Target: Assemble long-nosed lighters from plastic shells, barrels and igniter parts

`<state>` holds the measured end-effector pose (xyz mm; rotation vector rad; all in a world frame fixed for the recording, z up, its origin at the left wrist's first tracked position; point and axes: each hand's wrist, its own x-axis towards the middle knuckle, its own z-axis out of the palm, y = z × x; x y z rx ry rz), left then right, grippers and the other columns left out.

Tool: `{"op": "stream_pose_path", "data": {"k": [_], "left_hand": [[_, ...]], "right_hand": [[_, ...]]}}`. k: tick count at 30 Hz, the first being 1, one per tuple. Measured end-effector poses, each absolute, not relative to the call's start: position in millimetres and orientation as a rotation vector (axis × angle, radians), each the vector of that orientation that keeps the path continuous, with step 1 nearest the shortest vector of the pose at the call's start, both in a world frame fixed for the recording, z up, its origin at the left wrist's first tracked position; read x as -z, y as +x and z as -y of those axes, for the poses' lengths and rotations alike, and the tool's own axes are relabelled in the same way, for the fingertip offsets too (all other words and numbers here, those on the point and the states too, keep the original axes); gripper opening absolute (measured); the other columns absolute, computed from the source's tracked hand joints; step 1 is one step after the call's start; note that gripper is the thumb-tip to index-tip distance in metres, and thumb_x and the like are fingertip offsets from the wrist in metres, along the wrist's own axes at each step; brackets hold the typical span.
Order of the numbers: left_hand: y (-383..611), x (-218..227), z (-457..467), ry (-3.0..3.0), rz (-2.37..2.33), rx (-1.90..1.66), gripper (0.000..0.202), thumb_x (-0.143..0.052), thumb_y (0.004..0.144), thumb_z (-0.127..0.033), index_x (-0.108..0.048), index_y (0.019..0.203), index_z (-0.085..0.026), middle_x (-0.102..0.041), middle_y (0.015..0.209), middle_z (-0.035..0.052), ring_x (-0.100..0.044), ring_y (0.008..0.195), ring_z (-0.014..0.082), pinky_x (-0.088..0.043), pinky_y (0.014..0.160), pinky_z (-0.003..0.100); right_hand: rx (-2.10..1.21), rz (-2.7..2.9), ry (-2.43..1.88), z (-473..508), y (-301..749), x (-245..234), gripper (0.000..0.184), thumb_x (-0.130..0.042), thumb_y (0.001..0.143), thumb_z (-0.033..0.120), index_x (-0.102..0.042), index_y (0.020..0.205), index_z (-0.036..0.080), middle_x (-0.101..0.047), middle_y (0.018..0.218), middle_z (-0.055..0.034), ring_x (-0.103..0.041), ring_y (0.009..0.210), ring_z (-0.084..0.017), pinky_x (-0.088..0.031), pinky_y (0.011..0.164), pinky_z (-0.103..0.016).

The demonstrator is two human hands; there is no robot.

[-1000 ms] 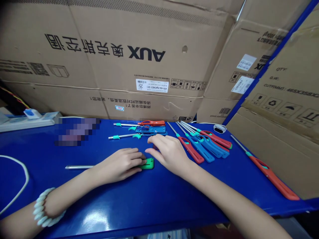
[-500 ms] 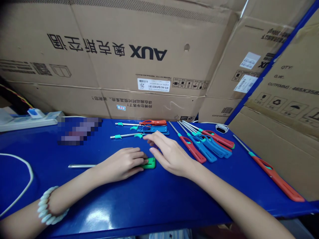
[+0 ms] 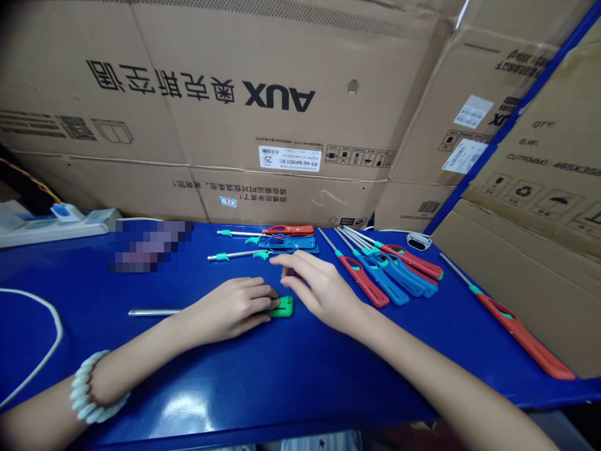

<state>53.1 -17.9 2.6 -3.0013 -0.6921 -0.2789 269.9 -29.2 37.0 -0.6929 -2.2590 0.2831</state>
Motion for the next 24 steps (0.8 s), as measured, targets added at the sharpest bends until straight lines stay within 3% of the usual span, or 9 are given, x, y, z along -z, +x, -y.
{"op": "stream_pose_path", "data": {"k": [3, 8, 14, 20, 24], "left_hand": [[53.0, -2.0, 17.7, -2.987, 0.680, 0.290, 0.015, -0.053, 0.090, -0.024, -0.062, 0.100, -0.016, -0.065, 0.093, 0.0064, -0.057, 0.087, 0.0210, -0.047, 0.076, 0.032], [53.5, -2.2, 17.8, -2.987, 0.658, 0.337, 0.015, -0.051, 0.092, -0.024, -0.063, 0.097, -0.016, -0.065, 0.092, 0.0065, -0.057, 0.086, 0.0196, -0.047, 0.075, 0.030], [53.7, -3.9, 18.8, -2.979, 0.675, 0.299, 0.014, -0.053, 0.091, -0.024, -0.063, 0.098, -0.016, -0.065, 0.092, 0.0064, -0.057, 0.087, 0.0205, -0.047, 0.075, 0.031], [54.0, -3.8, 18.7, -2.986, 0.659, 0.329, 0.016, -0.050, 0.093, -0.024, -0.063, 0.095, -0.016, -0.065, 0.090, 0.0067, -0.057, 0.086, 0.0197, -0.047, 0.075, 0.030], [53.6, -3.8, 18.5, -2.977, 0.663, 0.321, 0.016, -0.050, 0.092, -0.024, -0.063, 0.097, -0.016, -0.065, 0.091, 0.0065, -0.057, 0.086, 0.0198, -0.047, 0.076, 0.030]], "right_hand": [[-0.113, 2.196, -0.680, 27.9, 269.0, -33.9, 0.018, -0.053, 0.092, 0.023, -0.057, 0.108, 0.017, -0.062, 0.088, -0.0062, -0.060, 0.074, -0.016, -0.053, 0.070, -0.029], [-0.273, 2.288, -0.662, 27.9, 269.3, -38.1, 0.038, -0.037, 0.096, 0.016, -0.041, 0.134, 0.019, -0.062, 0.105, -0.0088, -0.061, 0.091, -0.017, -0.052, 0.084, -0.034], [-0.122, 2.236, -0.667, 26.6, 270.3, -35.3, 0.018, -0.052, 0.093, 0.023, -0.057, 0.109, 0.017, -0.062, 0.093, -0.0084, -0.060, 0.078, -0.017, -0.052, 0.072, -0.030], [-0.299, 2.346, -0.643, 29.6, 270.3, -41.4, 0.035, -0.035, 0.096, 0.016, -0.045, 0.130, 0.019, -0.063, 0.101, -0.0080, -0.061, 0.091, -0.017, -0.051, 0.083, -0.033], [-0.135, 2.296, -0.668, 27.1, 270.0, -36.9, 0.014, -0.045, 0.095, 0.022, -0.056, 0.103, 0.017, -0.061, 0.088, -0.0066, -0.059, 0.076, -0.016, -0.051, 0.071, -0.029]]}}
